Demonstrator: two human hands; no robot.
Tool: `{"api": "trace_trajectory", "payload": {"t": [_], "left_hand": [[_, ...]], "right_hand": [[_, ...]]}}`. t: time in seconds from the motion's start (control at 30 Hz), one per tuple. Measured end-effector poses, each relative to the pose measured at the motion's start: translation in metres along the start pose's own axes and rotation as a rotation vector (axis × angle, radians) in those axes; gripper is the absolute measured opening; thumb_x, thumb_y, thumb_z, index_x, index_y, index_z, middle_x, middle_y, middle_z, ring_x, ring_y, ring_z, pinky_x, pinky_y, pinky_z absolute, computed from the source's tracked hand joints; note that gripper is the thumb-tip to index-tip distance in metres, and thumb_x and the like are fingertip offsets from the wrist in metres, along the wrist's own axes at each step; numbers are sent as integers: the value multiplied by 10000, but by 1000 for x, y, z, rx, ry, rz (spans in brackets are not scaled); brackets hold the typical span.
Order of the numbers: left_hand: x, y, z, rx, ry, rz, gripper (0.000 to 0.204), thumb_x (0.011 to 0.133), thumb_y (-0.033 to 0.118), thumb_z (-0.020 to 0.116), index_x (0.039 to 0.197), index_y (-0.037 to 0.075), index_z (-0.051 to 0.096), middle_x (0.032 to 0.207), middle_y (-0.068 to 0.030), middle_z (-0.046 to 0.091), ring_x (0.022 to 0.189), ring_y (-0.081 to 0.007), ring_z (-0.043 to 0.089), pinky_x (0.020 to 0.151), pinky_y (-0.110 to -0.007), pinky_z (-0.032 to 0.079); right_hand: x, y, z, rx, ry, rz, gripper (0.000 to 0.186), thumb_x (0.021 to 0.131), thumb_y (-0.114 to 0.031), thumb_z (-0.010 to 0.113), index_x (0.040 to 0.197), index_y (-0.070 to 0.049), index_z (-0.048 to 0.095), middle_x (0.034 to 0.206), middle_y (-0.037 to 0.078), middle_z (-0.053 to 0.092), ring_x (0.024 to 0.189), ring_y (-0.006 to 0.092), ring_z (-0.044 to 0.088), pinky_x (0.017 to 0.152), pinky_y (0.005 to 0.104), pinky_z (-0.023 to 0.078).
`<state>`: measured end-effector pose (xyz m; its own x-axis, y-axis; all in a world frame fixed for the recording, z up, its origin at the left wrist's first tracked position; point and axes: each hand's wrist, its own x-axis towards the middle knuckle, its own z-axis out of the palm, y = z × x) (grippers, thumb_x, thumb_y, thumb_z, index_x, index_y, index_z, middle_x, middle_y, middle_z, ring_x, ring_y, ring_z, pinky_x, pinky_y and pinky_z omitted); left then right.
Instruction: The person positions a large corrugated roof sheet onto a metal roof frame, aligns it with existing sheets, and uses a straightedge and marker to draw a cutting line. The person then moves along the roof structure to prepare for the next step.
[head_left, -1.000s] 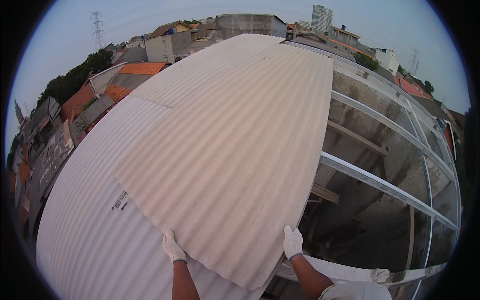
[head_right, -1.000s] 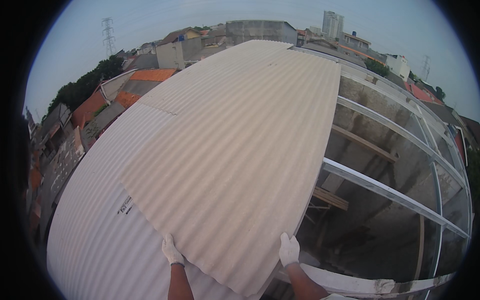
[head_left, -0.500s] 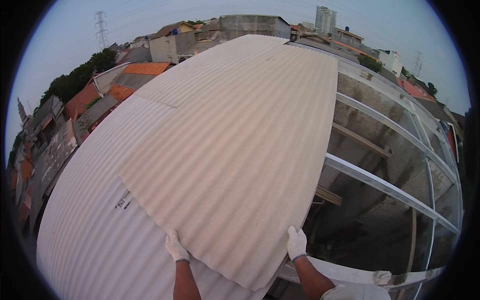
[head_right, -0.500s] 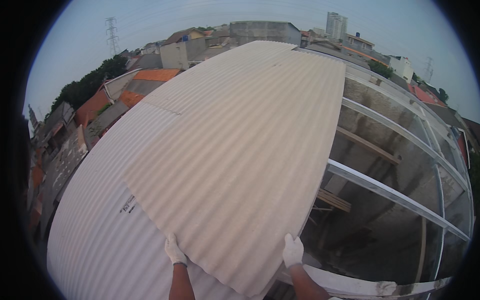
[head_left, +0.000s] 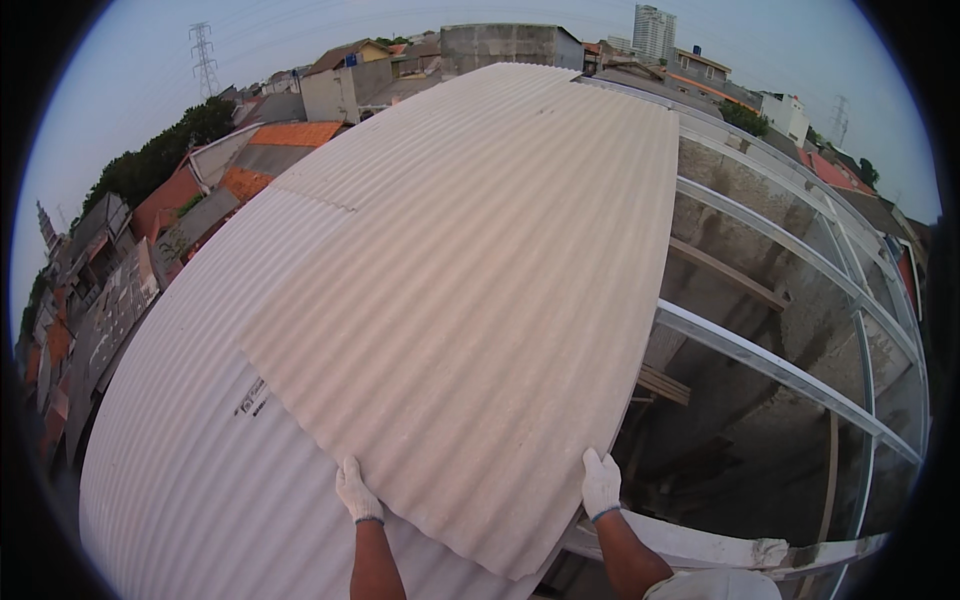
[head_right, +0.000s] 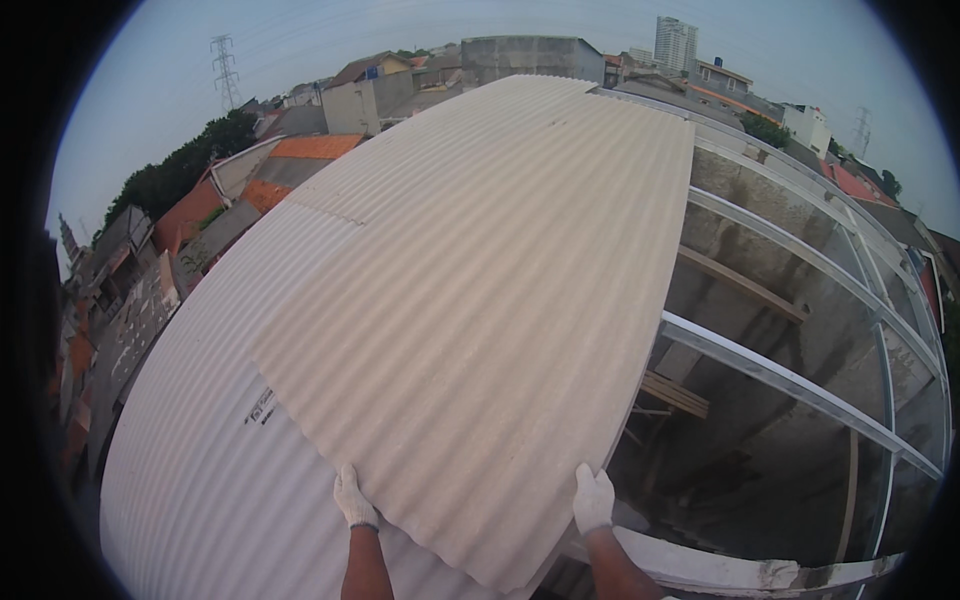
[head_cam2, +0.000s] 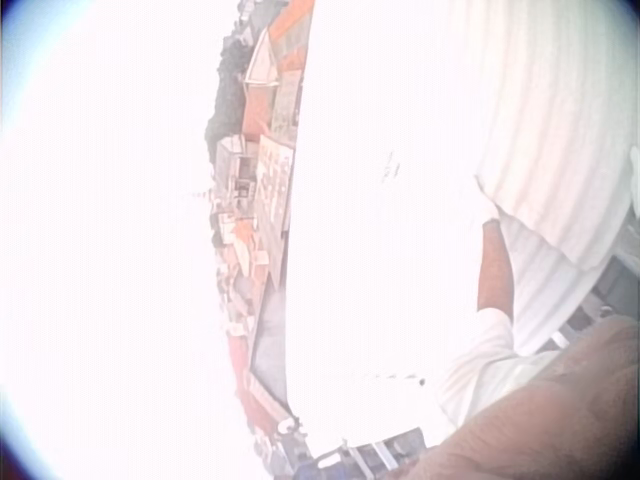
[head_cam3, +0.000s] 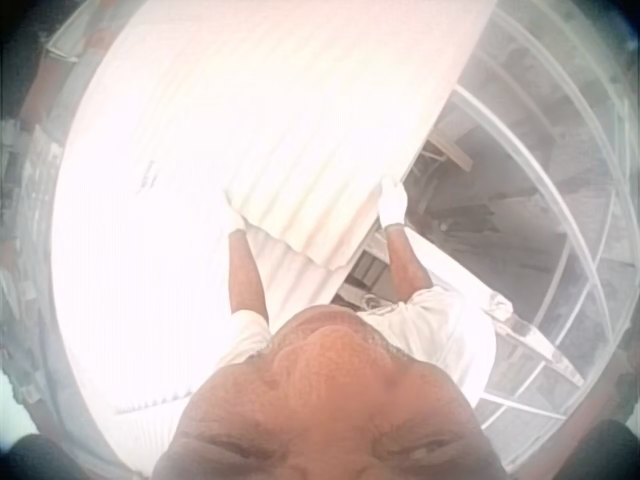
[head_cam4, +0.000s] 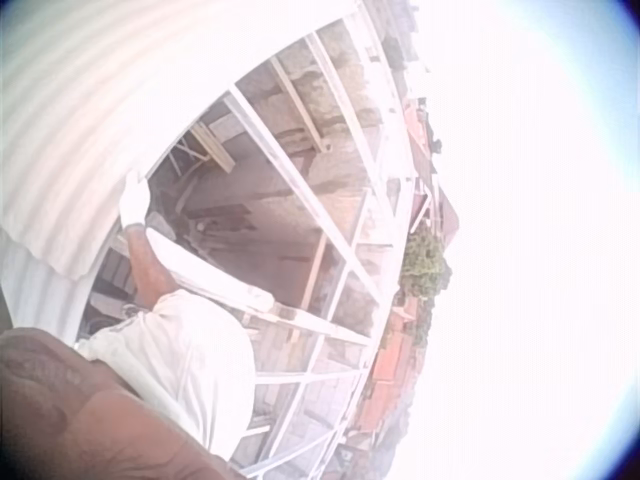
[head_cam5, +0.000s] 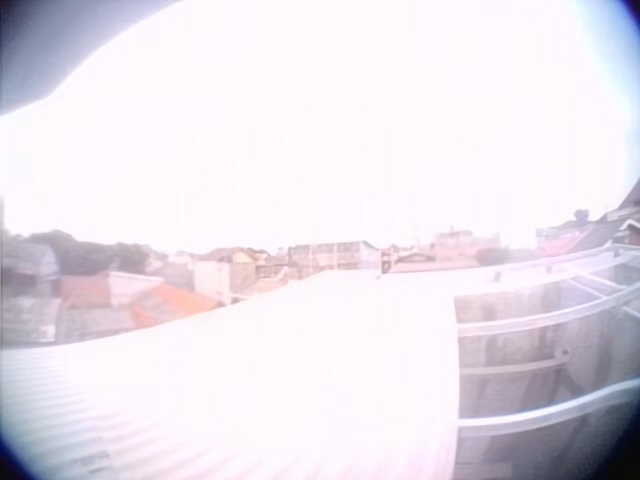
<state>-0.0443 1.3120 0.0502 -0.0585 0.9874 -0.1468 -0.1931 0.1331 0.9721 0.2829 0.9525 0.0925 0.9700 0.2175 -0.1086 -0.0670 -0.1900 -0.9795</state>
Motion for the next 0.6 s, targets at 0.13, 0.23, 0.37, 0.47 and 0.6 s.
{"api": "trace_trajectory", "payload": {"t": [0.13, 0.23, 0.37, 0.47, 0.6], "left_hand": [[-6, 7, 3, -63, -11, -17, 423, 1244, 340, 752, 1413, -45, 794, 1275, -34, 824, 1156, -125, 738, 1047, -338, 606], [-7, 11, 5, -54, -11, -20, 423, 1245, 334, 751, 1415, -52, 790, 1286, -35, 818, 1164, -125, 732, 1052, -338, 602], [-4, 11, 6, -35, -19, -11, 419, 1249, 323, 748, 1428, -54, 788, 1294, -28, 807, 1159, -120, 719, 1051, -334, 593], [-2, 6, 4, -43, -13, -10, 411, 1250, 321, 747, 1417, -52, 792, 1275, -18, 800, 1145, -114, 708, 1039, -332, 588], [1, 1, 3, -70, -8, -21, 390, 1246, 323, 760, 1383, -39, 799, 1237, -6, 799, 1114, -110, 709, 1014, -329, 590]], "right_hand": [[0, 3, -2, 124, -49, 123, 422, 1187, -338, 717, 1302, 61, 789, 1215, 149, 847, 1081, 261, 777, 971, 458, 608], [5, -2, -2, 182, -71, 199, 434, 1186, -338, 728, 1384, 46, 769, 1262, 136, 838, 1104, 248, 785, 969, 433, 618], [17, -16, -2, 290, -124, 259, 474, 1191, -328, 743, 1501, 30, 731, 1339, 135, 831, 1161, 265, 801, 1010, 439, 641], [19, -22, -5, 437, -158, 321, 494, 1201, -308, 754, 1578, 9, 705, 1404, 138, 821, 1234, 290, 805, 1056, 461, 653], [16, -21, -4, 541, -173, 356, 519, 1211, -290, 763, 1648, -23, 675, 1481, 137, 802, 1315, 310, 790, 1096, 490, 654]]}}
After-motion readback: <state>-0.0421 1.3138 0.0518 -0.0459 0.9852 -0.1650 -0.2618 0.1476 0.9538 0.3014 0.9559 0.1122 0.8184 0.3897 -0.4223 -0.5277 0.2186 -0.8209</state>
